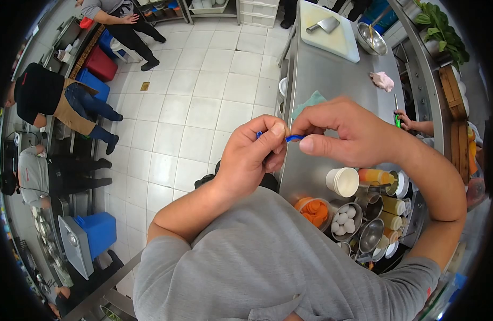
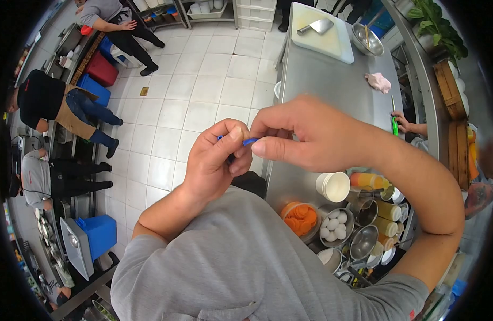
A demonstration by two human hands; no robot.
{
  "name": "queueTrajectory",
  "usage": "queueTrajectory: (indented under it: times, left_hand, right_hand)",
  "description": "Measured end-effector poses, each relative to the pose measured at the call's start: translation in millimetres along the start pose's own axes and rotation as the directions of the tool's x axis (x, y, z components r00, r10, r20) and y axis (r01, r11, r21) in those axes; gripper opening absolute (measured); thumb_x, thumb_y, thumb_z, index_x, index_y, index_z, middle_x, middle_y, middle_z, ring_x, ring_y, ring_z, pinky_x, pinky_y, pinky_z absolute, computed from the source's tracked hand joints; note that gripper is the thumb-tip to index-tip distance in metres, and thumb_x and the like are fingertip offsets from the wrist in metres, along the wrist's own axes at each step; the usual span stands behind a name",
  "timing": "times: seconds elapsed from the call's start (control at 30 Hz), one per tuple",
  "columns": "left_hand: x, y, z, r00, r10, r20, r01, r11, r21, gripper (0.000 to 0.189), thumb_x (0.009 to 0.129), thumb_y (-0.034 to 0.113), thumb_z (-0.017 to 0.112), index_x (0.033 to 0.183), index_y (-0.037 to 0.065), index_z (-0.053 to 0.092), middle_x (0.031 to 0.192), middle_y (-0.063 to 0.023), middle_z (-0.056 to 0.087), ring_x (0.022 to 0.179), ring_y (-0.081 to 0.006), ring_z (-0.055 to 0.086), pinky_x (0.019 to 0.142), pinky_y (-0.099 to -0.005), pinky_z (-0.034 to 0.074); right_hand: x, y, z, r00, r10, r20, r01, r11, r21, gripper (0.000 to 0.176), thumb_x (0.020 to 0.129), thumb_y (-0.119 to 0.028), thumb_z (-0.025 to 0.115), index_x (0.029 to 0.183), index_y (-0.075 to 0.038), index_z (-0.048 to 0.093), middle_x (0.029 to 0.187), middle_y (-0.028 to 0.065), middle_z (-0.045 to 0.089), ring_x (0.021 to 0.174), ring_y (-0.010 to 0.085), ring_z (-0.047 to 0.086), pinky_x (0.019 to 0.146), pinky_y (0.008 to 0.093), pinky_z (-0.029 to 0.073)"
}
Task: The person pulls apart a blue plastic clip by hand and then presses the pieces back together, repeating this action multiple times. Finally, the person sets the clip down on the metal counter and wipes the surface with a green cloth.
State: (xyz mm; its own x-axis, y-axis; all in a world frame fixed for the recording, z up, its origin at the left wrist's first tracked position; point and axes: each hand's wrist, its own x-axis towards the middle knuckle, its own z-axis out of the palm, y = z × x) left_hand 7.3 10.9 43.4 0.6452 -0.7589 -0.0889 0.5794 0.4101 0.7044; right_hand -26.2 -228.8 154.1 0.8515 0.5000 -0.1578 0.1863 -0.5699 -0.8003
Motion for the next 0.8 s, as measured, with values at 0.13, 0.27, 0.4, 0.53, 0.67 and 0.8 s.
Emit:
queueTrajectory:
  times: [0.13, 0.27, 0.4, 0.53, 0.67, 0.8]
  left_hand:
    - [3, 0, -6, 0.999, 0.053, 0.013, -0.054, 0.996, 0.076, 0.024, 0.119, 0.028, 0.06, 0.108, 0.007, 0.064, 0.085, 0.0001, 0.055, 0.067, -0.0098, 0.047, 0.06, -0.0273, 0.039]
    - [6, -3, -10, 0.993, 0.088, 0.074, -0.09, 0.995, 0.029, 0.023, 0.12, 0.03, 0.058, 0.112, 0.009, 0.065, 0.089, 0.0005, 0.053, 0.066, -0.0093, 0.045, 0.059, -0.0268, 0.039]
    - [12, -5, -27, 0.954, 0.06, 0.292, 0.012, 0.971, -0.24, 0.022, 0.122, 0.034, 0.055, 0.119, 0.014, 0.064, 0.094, 0.0015, 0.051, 0.066, -0.009, 0.042, 0.059, -0.026, 0.038]
    - [17, -11, -39, 0.886, 0.109, 0.45, 0.11, 0.895, -0.432, 0.02, 0.122, 0.034, 0.055, 0.121, 0.015, 0.063, 0.096, 0.001, 0.05, 0.066, -0.0101, 0.041, 0.059, -0.0269, 0.037]
    - [21, -15, -46, 0.793, 0.17, 0.585, 0.199, 0.835, -0.513, 0.02, 0.121, 0.033, 0.055, 0.12, 0.015, 0.063, 0.097, 0.0004, 0.051, 0.066, -0.011, 0.042, 0.06, -0.0277, 0.037]
    - [21, -14, -43, 0.719, 0.212, 0.662, 0.239, 0.819, -0.522, 0.021, 0.121, 0.033, 0.057, 0.117, 0.013, 0.064, 0.095, -0.0003, 0.053, 0.067, -0.0112, 0.044, 0.059, -0.0284, 0.035]
  right_hand:
    - [0, -9, -1, 0.988, 0.15, 0.028, -0.152, 0.979, 0.138, 0.036, 0.113, -0.035, 0.07, 0.119, 0.0, 0.075, 0.09, 0.0067, 0.074, 0.082, 0.0143, 0.07, 0.075, 0.0337, 0.056]
    - [0, -12, -2, 0.977, 0.208, 0.057, -0.215, 0.927, 0.308, 0.039, 0.116, -0.037, 0.066, 0.122, 0.0, 0.073, 0.095, 0.0038, 0.073, 0.086, 0.0131, 0.07, 0.078, 0.0327, 0.057]
    - [0, -12, -2, 0.976, 0.214, 0.048, -0.216, 0.903, 0.37, 0.039, 0.117, -0.037, 0.066, 0.122, 0.001, 0.072, 0.097, 0.0029, 0.072, 0.087, 0.0123, 0.07, 0.079, 0.0322, 0.056]
    - [-1, -13, -4, 0.983, 0.178, 0.046, -0.182, 0.895, 0.408, 0.038, 0.117, -0.036, 0.066, 0.122, 0.001, 0.072, 0.097, 0.0026, 0.072, 0.087, 0.0112, 0.07, 0.078, 0.0313, 0.056]
    - [-3, -17, -3, 0.988, 0.149, 0.049, -0.155, 0.889, 0.432, 0.034, 0.116, -0.032, 0.068, 0.122, 0.001, 0.072, 0.097, 0.0022, 0.072, 0.088, 0.0099, 0.07, 0.079, 0.0297, 0.057]
    - [-4, -12, -1, 0.994, 0.098, 0.043, -0.107, 0.876, 0.47, 0.031, 0.114, -0.029, 0.071, 0.122, 0.001, 0.072, 0.097, 0.0022, 0.072, 0.089, 0.0092, 0.069, 0.08, 0.0287, 0.057]
